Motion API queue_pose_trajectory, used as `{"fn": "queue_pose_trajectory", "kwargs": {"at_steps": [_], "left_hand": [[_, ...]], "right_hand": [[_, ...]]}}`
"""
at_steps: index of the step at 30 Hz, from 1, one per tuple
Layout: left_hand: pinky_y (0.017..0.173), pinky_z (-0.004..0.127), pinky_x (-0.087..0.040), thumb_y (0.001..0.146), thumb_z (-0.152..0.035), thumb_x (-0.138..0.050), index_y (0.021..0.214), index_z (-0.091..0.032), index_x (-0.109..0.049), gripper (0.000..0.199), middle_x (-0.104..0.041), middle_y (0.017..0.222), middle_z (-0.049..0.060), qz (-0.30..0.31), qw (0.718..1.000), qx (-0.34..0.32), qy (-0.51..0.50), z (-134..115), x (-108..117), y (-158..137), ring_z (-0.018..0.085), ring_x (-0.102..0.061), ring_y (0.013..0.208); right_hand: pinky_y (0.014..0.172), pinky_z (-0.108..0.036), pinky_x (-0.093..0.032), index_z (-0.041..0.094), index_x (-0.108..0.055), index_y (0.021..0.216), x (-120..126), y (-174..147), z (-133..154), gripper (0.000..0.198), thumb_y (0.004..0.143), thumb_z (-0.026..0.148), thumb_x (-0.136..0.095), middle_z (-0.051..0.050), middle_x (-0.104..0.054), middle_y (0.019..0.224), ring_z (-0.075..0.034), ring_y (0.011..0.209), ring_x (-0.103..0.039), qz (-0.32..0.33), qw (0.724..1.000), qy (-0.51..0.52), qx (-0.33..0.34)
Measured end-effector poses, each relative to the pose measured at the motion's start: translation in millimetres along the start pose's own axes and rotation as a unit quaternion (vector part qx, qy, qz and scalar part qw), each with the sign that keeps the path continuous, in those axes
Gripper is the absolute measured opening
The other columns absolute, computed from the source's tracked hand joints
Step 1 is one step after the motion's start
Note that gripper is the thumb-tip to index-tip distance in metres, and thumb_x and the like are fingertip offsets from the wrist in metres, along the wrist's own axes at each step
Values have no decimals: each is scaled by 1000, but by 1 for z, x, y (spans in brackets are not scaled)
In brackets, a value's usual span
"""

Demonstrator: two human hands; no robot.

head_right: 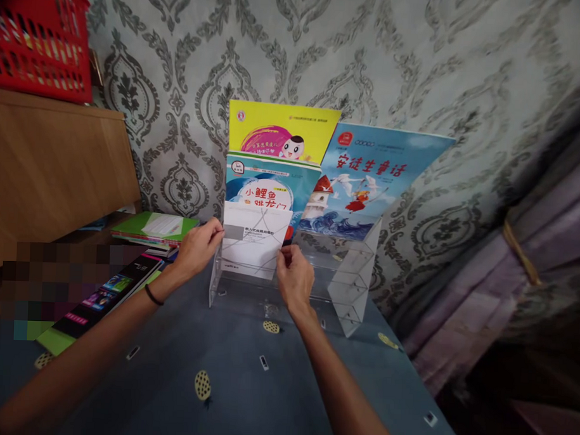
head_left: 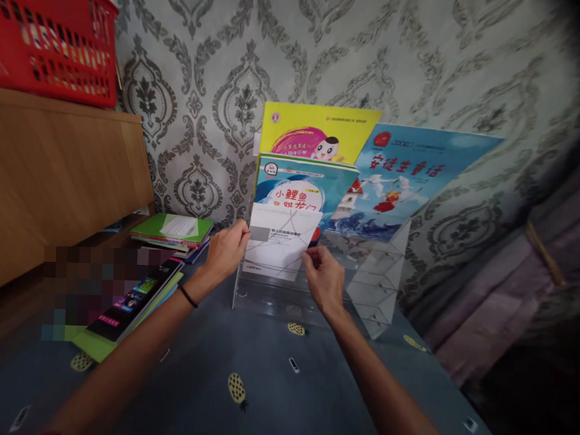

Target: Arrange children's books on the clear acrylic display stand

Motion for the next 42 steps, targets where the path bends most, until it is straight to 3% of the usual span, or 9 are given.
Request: {"fn": "queue_pose_trajectory", "kwargs": {"at_steps": [19,29,39,42], "left_hand": [[63,29,-32,97,-24,-52,90,-23,-58,10,-68,77,1,-36,999,-14,-18,9,-11,4,20,-64,76],[63,28,-34,93,-24,-54,88,-24,-53,6,-61,71,-2,-42,998,-26,-49,9,-10,0,18,-59,68],[67,29,-40,91,-25,-53,94,-23,-51,4,-64,75,-1,-34,997,-33,-65,4,-2,-7,17,-61,69],[65,29,-39,91,-25,-54,103,-22,-50,13,-66,75,-1,-19,997,-28,-71,3,-1,-12,18,-62,68]], "right_hand": [[63,-35,-43,21,-64,79,3,-1,1,30,78,49,-55,-8,-72,71,-24,63,-64,2,999,31,-18],[63,-35,-43,20,-60,89,6,-3,3,33,76,51,-57,-4,-66,65,-23,60,-60,-8,999,24,-25],[68,-37,-46,22,-57,95,8,-9,5,31,77,47,-59,-1,-65,66,-22,63,-59,-12,997,74,-9],[73,-37,-48,21,-59,96,9,-13,6,29,78,44,-59,-1,-66,69,-22,68,-62,-11,997,81,0]]}}
Point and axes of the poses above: each hand's wrist, its own y-axis towards the middle knuckle, its own x-axis out of the back of the hand, z = x × y, the point moved 3 cm from there along y, towards the middle knuckle
